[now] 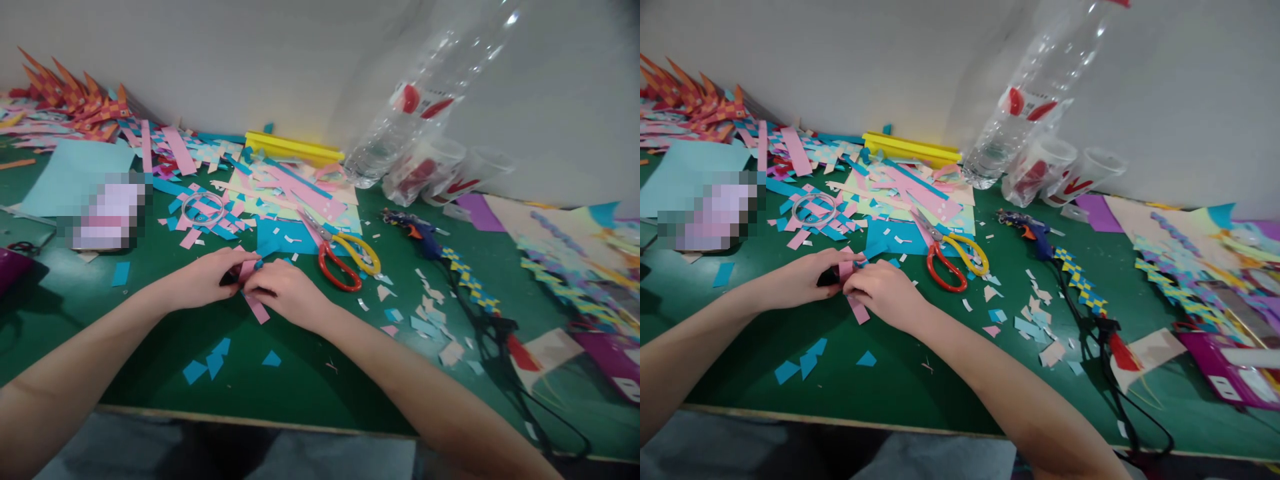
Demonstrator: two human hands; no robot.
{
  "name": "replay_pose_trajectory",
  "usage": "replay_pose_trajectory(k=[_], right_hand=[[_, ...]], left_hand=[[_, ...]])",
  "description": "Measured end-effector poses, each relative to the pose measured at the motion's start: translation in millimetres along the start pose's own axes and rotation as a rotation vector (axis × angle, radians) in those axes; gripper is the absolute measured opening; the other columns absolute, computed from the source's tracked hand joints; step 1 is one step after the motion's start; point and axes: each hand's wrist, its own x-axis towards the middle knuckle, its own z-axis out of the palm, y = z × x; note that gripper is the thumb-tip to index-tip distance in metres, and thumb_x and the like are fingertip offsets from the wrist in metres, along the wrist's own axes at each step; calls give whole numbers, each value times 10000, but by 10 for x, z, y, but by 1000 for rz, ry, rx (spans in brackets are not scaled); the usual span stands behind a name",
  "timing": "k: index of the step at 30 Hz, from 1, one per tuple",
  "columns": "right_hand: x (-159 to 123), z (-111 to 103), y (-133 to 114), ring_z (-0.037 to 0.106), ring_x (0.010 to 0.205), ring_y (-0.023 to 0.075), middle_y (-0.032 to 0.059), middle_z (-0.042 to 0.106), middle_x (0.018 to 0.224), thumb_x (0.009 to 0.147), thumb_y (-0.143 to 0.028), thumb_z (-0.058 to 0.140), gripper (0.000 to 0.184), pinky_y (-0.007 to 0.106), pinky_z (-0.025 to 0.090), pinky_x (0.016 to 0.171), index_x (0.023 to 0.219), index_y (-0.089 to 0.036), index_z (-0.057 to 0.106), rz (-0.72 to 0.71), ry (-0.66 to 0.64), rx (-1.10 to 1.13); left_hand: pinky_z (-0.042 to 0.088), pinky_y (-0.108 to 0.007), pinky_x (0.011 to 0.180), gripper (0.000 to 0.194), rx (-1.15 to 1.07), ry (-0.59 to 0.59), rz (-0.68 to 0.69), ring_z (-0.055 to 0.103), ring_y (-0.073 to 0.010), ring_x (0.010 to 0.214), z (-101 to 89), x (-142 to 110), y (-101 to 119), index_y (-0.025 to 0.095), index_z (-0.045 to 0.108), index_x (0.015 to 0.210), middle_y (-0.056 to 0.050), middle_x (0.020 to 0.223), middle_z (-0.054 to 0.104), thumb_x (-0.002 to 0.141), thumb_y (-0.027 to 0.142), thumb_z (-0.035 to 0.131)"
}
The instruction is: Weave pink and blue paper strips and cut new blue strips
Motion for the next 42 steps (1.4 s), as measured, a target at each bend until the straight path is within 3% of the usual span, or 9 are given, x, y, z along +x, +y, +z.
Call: replay_pose_trajectory(k=[8,11,16,24,34,42], right_hand=[[-22,22,49,660,806,152,7,751,859,867,-146,608,111,294,373,701,852,-205,701,-54,14,1],[-21,19,34,667,818,158,8,753,874,864,-145,608,109,299,387,715,858,-203,700,-36,9,11],[17,-18,-22,647,829,158,5,752,900,826,-95,624,126,301,420,755,848,-200,689,58,-6,75],[35,-13,-63,620,852,156,12,727,892,813,-77,625,115,302,414,789,841,-184,655,120,-6,151],[3,28,-15,633,774,156,0,750,804,812,-115,662,104,305,386,745,767,-202,698,62,88,85],[42,-18,-53,627,779,150,-4,729,820,806,-110,655,86,303,385,743,808,-196,657,139,22,144]], left_hand=[[439,-392,972,505,-16,0,3,516,-248,1172,-12,2,39,197,467,1306,-104,1209,577,807,174,543],[439,-383,961,396,-18,3,28,510,-246,1167,-16,2,53,196,528,1195,-86,1163,588,801,154,529],[473,-330,812,69,-15,-12,28,556,-208,952,-16,8,47,174,558,840,-55,946,578,801,145,509],[462,-303,746,43,7,7,27,544,-187,863,3,27,29,172,548,816,-40,887,534,790,160,516],[462,-313,764,36,-30,-8,25,555,-195,895,-3,14,12,176,528,821,-45,916,560,803,149,513],[461,-305,753,48,2,11,38,552,-192,872,14,22,6,176,557,830,-37,884,556,802,148,529]])
